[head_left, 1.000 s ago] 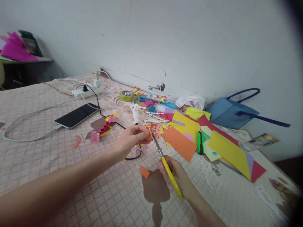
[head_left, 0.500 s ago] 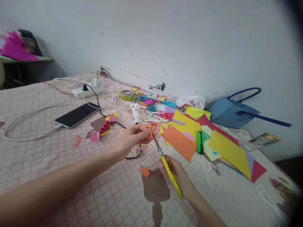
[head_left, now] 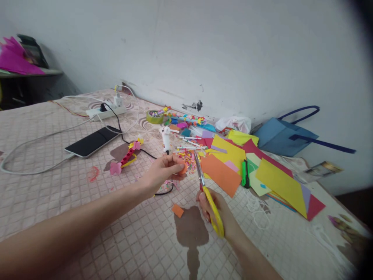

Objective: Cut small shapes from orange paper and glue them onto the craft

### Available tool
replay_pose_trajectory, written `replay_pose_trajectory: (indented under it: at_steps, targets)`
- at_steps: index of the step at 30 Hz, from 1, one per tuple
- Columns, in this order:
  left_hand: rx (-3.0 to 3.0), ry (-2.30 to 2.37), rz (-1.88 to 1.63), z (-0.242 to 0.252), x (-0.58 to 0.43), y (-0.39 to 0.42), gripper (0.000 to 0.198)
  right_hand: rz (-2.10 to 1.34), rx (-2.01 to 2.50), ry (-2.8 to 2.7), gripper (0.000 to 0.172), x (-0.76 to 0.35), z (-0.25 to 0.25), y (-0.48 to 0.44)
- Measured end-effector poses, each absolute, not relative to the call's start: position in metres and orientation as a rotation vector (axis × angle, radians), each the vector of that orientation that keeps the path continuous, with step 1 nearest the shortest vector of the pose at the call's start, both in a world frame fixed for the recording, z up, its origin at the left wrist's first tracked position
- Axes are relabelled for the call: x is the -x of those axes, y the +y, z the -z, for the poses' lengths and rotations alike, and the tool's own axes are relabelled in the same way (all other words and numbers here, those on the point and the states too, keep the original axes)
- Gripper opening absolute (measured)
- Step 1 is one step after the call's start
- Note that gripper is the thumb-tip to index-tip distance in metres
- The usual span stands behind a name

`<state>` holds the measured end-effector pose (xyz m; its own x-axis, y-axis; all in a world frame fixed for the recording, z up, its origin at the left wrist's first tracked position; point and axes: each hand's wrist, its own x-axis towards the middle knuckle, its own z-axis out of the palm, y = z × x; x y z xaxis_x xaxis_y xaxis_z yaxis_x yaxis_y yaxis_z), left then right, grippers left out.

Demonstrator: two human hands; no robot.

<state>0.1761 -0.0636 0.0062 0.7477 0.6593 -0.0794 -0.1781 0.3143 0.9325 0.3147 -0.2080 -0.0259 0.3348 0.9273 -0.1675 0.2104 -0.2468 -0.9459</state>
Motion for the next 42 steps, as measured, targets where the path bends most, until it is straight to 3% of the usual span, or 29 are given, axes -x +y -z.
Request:
replay_pose_trajectory:
  at_steps: [4, 10, 16, 31, 42]
  targets:
    - [-1.339, 0.483, -0.48, -0.002, -0.177, -0.069, 0.02, -1.003, 1.654, -0.933, 0.045, -0.316, 0.022, -0.206]
    - [-1.624, 0.345, -0.412, 0.007, -0.178, -0.077, 0.03, -0.869, 1.581, -0.96, 0.032, -0.318, 0.02, -0.206]
    - [-1.818, 0.318, -0.367, 0.013, -0.177, -0.083, 0.028, -0.882, 1.569, -0.981, 0.025, -0.315, 0.018, -0.205]
    - [-1.276, 0.511, -0.275, 0.018, -0.184, -0.098, 0.023, -0.711, 1.469, -0.887, 0.021, -0.313, 0.022, -0.205]
    - [-1.103, 0.535, -0.492, 0.004, -0.179, -0.08, 0.022, -0.886, 1.504, -0.979, 0.038, -0.314, 0.028, -0.208]
